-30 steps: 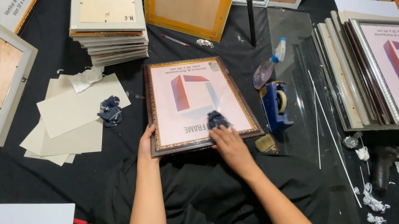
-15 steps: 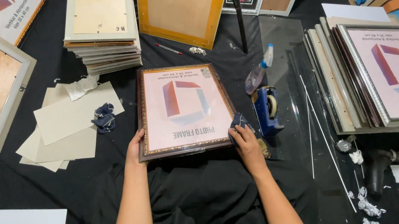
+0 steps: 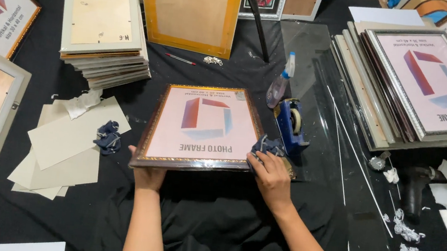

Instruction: The person wipes the front glass and back panel of a photo frame using a blue cloth and a spray bottle. They flip the frame over to clean both sides, then place it on a stack of similar frames.

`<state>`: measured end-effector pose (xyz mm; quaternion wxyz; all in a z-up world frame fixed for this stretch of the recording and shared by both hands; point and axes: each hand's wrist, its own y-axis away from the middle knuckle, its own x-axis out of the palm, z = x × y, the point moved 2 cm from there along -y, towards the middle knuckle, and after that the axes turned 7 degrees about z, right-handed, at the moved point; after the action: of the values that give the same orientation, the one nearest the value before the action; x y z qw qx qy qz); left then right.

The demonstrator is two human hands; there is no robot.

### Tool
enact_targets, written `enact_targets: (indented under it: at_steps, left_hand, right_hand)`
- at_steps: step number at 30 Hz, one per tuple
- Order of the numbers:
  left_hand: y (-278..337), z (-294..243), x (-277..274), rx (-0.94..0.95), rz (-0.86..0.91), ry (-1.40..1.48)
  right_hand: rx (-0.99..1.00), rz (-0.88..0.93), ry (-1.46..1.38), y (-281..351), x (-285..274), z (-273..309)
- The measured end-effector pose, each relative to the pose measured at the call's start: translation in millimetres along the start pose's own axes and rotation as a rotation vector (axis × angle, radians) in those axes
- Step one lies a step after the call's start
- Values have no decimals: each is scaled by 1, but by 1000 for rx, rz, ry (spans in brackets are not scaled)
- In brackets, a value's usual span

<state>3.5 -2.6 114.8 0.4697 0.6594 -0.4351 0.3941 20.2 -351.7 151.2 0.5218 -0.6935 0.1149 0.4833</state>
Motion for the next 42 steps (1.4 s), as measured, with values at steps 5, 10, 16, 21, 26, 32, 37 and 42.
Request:
enact_targets:
  at_steps: [5,10,16,21,26,32,37,42]
  left_hand:
    - [55,51,53,36,100,-11]
    - [44,104,-13,-476,421,871]
    - [52,65,-7,59,-145,-226]
    - [53,43,-8,53,-200,-370]
    - [44,25,-51,45,-257,-293]
    - [33,14,-96,-13,-255,-239]
    - [20,6,-94,-107,-265,-239]
    - [22,-4,-14,-164,-228,-296]
  right_hand:
    - [33,2,-9,-28,-13,72]
    - [-39,65,-126,-39,-14,137]
    - [-33,569,-904,-36,-5,129]
    - [1124,259,-1242,-40,7,77]
    - [1626,-70,-1778,-11,106,4]
    - [1656,-79,-2002,-72,109,-12]
    - [1605,36,-1829,-72,94,-24]
    - [1515,-163,-1617,-57,87,-49]
